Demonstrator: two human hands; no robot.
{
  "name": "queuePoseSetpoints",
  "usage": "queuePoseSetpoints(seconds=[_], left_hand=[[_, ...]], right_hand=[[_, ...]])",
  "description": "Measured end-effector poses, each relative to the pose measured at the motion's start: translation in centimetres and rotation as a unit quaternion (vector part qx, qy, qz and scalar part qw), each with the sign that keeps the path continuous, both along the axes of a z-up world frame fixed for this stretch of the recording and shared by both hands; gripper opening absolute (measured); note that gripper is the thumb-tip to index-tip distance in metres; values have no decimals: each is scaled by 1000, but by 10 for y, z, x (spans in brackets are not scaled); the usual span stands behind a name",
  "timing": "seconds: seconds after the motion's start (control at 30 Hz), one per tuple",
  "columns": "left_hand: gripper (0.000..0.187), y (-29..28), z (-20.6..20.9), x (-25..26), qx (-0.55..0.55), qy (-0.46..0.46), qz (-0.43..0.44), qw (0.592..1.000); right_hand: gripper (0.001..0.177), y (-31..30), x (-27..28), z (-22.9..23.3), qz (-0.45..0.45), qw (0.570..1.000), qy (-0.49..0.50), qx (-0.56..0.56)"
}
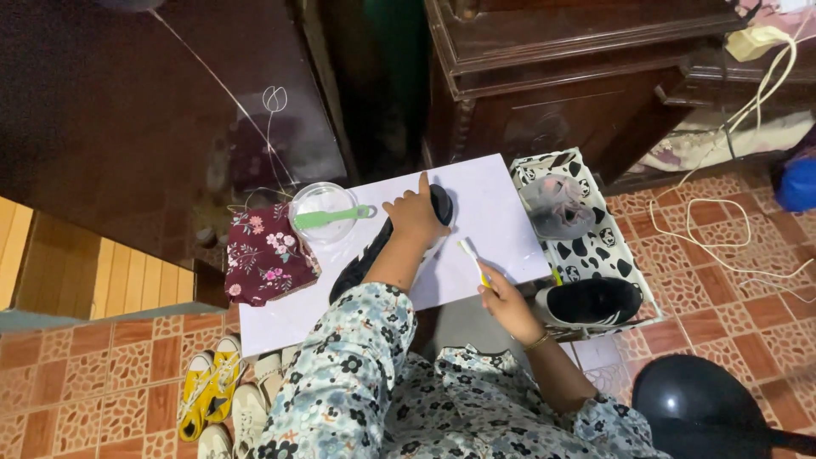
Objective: The person scrubs a black sneaker with a yellow toothbrush, repeatedly dipping the brush into a container of water. They clean the sole, sides, and upper parts of the shoe while seated on the floor.
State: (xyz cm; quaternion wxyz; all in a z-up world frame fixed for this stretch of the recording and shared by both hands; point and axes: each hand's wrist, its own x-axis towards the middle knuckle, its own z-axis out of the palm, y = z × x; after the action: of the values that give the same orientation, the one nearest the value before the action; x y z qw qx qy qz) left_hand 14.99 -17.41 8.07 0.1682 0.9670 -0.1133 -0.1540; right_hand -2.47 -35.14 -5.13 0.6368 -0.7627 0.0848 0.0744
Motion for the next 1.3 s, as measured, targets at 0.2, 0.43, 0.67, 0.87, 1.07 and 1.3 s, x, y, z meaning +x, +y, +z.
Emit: queuePoseSetpoints(seconds=[0.2, 0.43, 0.67, 0.87, 1.07, 1.3], left_hand=[[119, 2, 28, -26, 7, -7, -11, 1000], [113, 15, 72, -82, -135, -79, -25, 987], [99, 25, 75, -105, -263, -185, -35, 946], [99, 50, 66, -133, -364, -240, 13, 900], [101, 67, 48, -145, -398, -296, 42, 868], [96, 80, 39, -152, -433, -308, 52, 846]], right_hand=[[50, -5, -1, 2, -12, 1000, -1, 13], [48, -7, -7, 47, -65, 995, -59, 50], [51, -8, -12, 90, -61, 994, -93, 17], [45, 2, -40, 142, -73, 941, -268, -192], [38, 22, -36, 161, -9, 835, -386, -393], [35, 49, -51, 181, 19, 794, -398, -459]])
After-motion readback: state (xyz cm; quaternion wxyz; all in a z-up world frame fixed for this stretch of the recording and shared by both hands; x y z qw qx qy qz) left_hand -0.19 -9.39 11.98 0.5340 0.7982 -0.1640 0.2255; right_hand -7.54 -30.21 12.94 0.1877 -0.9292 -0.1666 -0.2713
